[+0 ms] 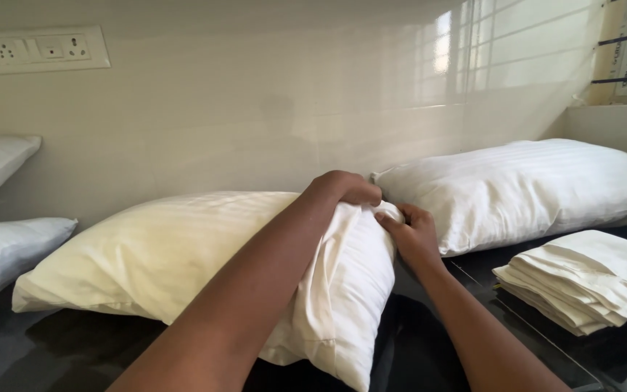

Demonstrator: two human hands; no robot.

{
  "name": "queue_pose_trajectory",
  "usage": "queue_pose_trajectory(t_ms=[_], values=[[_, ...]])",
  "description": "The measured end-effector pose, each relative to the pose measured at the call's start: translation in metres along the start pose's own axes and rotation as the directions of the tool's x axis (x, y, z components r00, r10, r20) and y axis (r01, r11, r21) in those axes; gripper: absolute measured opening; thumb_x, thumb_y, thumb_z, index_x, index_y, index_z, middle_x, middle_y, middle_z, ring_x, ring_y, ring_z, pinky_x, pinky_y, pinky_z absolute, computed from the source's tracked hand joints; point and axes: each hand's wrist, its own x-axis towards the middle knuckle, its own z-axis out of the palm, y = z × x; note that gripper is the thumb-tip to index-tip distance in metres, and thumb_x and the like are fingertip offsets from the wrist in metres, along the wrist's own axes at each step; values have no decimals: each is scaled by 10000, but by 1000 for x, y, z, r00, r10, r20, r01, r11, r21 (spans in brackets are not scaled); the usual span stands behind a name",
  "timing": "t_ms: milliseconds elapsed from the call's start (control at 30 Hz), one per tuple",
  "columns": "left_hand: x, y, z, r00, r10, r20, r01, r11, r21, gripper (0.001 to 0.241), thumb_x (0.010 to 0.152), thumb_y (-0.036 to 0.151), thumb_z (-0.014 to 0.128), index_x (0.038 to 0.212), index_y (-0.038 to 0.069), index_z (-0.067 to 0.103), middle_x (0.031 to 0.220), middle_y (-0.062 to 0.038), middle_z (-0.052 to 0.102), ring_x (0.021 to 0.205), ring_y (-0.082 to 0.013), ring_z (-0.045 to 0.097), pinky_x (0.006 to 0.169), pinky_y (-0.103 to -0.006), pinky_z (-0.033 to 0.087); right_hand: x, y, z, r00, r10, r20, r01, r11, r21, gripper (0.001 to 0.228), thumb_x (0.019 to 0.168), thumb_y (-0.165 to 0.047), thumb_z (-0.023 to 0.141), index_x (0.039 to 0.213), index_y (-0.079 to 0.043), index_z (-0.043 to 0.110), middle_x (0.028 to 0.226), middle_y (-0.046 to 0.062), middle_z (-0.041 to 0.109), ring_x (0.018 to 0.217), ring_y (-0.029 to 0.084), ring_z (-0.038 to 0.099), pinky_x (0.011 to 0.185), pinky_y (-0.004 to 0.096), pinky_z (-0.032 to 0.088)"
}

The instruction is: The person inserts a white pillow into a white pillowcase on a black countertop. They use both hands to pull the pillowcase over the pillow, tucking the fabric into the corners and smoothing the surface to ensure a neat fit.

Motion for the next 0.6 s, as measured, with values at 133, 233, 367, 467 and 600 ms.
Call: queue_pose_trajectory(t_ms=[133, 233, 367, 467, 600], values=[[23, -23, 10, 991, -79, -109, 64, 989, -136, 486, 811, 289, 701, 1233, 48, 705, 1272, -202, 671, 1141, -355, 667, 957, -418, 538, 0, 4, -3, 999, 37, 1, -36, 996, -80, 359, 840, -229, 804, 1001, 88, 747, 809, 129, 759, 674, 139, 665, 631, 301, 532], [47, -46, 16, 951, -171, -258, 108, 964, -242, 451, 790, 208, 696, 1185, -8, 724, 1217, -243, 705, 1103, -371, 708, 924, -415, 595, 2, 8, -4, 999, 26, 18, -24, 994, -108, 372, 846, -280, 798, 968, 70, 756, 776, 113, 755, 656, 139, 649, 620, 311, 517], [40, -46, 25, 938, -120, -327, 60, 981, -186, 438, 775, 172, 684, 1169, -13, 727, 1204, -261, 707, 1104, -386, 705, 926, -424, 594, 1, 11, -5, 1000, 16, 20, -11, 974, -227, 422, 853, -384, 773, 943, 28, 763, 728, 107, 737, 638, 156, 651, 626, 330, 514], [-9, -26, 13, 970, -17, -244, -2, 997, -80, 448, 768, 192, 653, 1164, -4, 726, 1211, -266, 702, 1122, -390, 702, 974, -446, 576, 0, 16, -7, 999, 39, 31, -25, 933, -359, 501, 868, -491, 733, 917, 5, 775, 692, 126, 714, 634, 187, 643, 633, 362, 505], [-75, -1, -11, 994, -14, -104, 10, 999, -31, 496, 747, 229, 595, 1183, 31, 720, 1235, -207, 730, 1203, -361, 674, 1144, -559, 384, 5, 23, -9, 972, 223, 77, -181, 914, -363, 600, 892, -578, 667, 905, 10, 789, 708, 129, 726, 649, 209, 671, 662, 364, 522]])
